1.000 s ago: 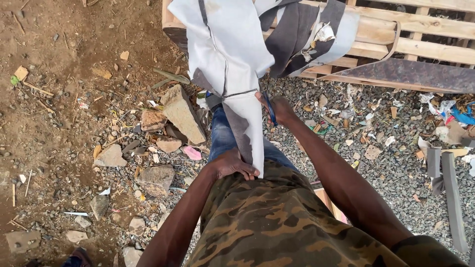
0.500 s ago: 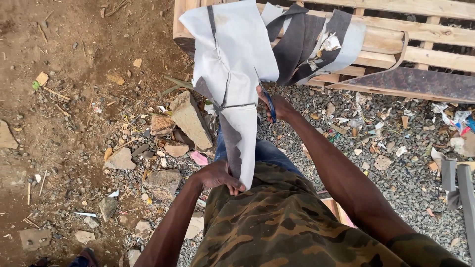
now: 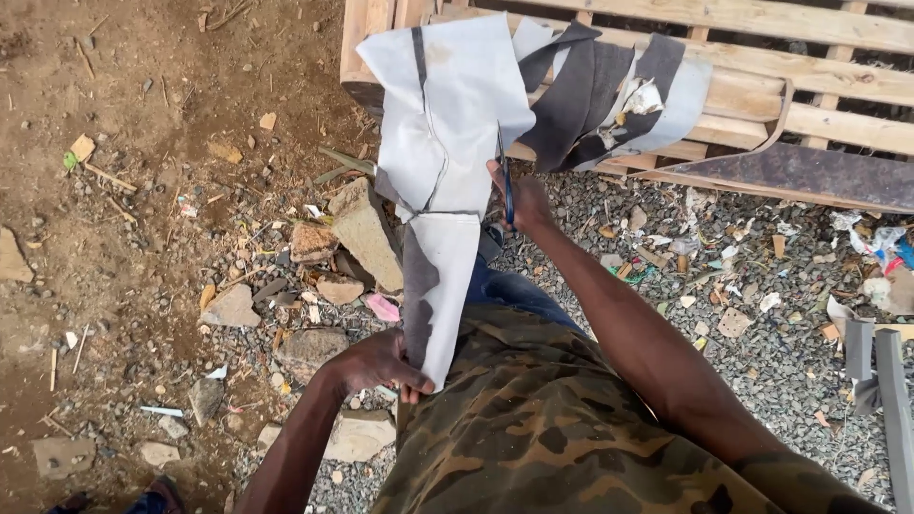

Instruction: Cutting strips of fabric using scissors on a wooden pallet in an outdoor workshop.

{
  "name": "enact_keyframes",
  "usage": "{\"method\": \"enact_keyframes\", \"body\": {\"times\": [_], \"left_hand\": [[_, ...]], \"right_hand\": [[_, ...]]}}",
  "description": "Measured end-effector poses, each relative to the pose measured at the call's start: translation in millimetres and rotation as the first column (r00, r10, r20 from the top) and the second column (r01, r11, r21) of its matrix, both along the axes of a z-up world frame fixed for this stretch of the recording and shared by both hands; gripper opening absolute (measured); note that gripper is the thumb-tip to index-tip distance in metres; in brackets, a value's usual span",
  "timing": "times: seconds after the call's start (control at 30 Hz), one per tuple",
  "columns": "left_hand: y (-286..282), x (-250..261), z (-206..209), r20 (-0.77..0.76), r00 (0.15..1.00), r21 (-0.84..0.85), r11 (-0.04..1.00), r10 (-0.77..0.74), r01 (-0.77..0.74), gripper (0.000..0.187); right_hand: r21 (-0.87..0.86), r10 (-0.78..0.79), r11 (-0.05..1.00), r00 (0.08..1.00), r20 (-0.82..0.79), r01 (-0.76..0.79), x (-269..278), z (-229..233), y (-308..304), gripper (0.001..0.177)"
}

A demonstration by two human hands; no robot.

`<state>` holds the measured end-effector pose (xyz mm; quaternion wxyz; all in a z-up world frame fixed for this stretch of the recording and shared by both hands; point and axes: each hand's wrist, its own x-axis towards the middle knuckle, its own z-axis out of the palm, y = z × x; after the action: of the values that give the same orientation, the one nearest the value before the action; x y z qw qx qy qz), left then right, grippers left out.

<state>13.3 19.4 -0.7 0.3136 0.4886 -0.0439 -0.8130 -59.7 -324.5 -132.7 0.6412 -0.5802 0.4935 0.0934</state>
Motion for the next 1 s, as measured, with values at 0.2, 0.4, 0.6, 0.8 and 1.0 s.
{"method": "enact_keyframes", "body": {"times": [0.2, 0.4, 0.6, 0.8, 1.0], "left_hand": [[-23, 38, 44, 0.086, 0.943, 0.196, 0.933, -0.323, 0.302, 0.029], [-32, 82, 59, 0.092, 0.909, 0.252, 0.893, -0.406, 0.373, 0.028], [-30, 115, 69, -0.021, 0.957, 0.112, 0.951, -0.289, 0.289, 0.02], [-38, 129, 88, -0.089, 0.926, 0.086, 0.924, -0.366, 0.373, 0.023], [-57, 117, 102, -0.121, 0.936, 0.107, 0.934, -0.329, 0.342, 0.021]], "right_hand": [[0.165, 0.117, 0.982, 0.979, -0.167, -0.089, 44, 45, -12, 0.074], [0.091, -0.011, 0.996, 0.993, -0.121, 0.022, 62, -1, -26, 0.056], [0.086, -0.001, 0.996, 0.995, -0.097, 0.01, 91, 3, -35, 0.072], [0.211, 0.081, 0.977, 0.96, -0.269, -0.024, 111, 5, -41, 0.079], [0.067, 0.069, 0.996, 0.948, -0.31, -0.051, 124, 9, -51, 0.072]]}}
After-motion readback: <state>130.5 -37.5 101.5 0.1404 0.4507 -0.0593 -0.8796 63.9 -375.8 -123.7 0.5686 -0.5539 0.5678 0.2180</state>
